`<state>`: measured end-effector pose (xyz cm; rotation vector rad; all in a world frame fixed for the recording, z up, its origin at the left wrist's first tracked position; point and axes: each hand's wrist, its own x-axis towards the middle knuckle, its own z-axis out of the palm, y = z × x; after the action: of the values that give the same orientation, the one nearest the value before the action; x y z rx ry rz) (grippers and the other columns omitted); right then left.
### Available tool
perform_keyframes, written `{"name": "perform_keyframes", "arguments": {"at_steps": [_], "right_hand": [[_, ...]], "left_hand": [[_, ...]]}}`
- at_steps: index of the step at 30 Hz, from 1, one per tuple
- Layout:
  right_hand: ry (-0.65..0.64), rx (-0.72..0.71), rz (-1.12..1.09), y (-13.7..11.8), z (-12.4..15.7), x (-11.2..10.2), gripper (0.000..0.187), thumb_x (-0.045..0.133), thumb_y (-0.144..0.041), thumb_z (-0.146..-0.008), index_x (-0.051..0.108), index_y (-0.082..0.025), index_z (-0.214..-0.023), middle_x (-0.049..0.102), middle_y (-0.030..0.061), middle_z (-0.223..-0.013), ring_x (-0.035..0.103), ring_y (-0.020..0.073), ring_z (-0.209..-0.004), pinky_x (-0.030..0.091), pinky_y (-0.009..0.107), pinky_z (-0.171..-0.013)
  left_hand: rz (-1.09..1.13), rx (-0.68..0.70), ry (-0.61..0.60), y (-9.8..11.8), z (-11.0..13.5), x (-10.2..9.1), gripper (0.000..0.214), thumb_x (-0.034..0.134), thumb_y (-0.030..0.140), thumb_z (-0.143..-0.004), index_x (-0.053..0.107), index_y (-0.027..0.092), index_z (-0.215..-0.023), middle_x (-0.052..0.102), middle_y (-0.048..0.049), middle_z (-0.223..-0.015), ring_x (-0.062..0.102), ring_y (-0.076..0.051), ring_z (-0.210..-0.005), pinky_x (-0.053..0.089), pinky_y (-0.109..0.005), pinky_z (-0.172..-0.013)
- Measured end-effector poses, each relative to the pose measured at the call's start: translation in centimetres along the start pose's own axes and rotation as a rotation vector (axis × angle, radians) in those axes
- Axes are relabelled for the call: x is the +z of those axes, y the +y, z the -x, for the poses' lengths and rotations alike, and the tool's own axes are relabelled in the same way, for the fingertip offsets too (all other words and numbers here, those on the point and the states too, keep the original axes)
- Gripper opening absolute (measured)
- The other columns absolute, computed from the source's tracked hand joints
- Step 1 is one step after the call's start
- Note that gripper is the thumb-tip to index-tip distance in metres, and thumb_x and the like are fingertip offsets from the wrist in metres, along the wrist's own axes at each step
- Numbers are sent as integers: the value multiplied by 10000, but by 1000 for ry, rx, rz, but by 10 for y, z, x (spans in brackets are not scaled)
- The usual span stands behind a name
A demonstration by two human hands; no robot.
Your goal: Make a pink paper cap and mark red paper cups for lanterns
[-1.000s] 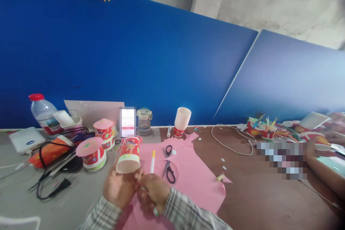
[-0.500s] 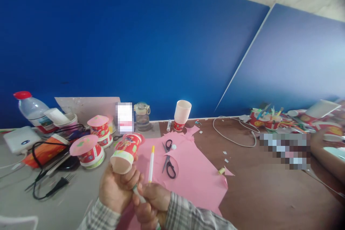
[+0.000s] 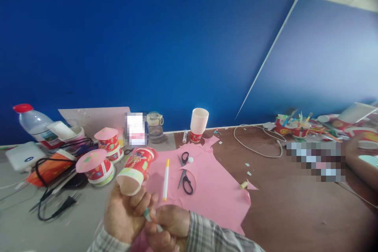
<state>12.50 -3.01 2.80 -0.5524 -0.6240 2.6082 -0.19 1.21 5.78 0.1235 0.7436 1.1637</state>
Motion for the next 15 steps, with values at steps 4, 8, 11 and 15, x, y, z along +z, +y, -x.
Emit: {"name": "perform_keyframes", "arguments": {"at_steps": [4, 8, 11, 15], "right_hand": [[118, -134, -72, -2, -6, -1, 241, 561, -308, -784, 626, -107, -669, 539, -49, -377, 269, 35, -253, 227, 127, -321], [31, -152, -130, -11, 0, 5, 127, 612, -200, -748, 664, -85, -741, 611, -11, -463, 364, 49, -300, 303, 165, -392], [34, -189, -140, -11, 5, 7, 110, 605, -189, -761, 670, -102, -771, 613, -14, -495, 353, 46, -322, 296, 164, -402], [0, -166, -55, -6, 7, 8, 128, 626, -184, -745, 674, -71, -779, 618, -7, -509, 357, 34, -316, 269, 159, -388]], "left_hand": [[43, 48, -99, 3, -4, 1, 324, 431, 434, -639, 579, 162, -544, 248, 108, -266, 246, -85, -205, 465, -323, -364], [64, 70, -245, 3, -4, 0, 321, 431, 428, -668, 479, 205, -442, 384, 42, -377, 379, -139, -325, 494, -365, -433], [28, 82, -282, 2, -8, -4, 332, 418, 474, -660, 510, 197, -502, 426, 21, -417, 406, -156, -370, 498, -381, -442], [-29, 90, -188, 3, -29, -15, 360, 428, 525, -622, 537, 193, -534, 440, 19, -383, 431, -161, -378, 495, -360, -426]]}}
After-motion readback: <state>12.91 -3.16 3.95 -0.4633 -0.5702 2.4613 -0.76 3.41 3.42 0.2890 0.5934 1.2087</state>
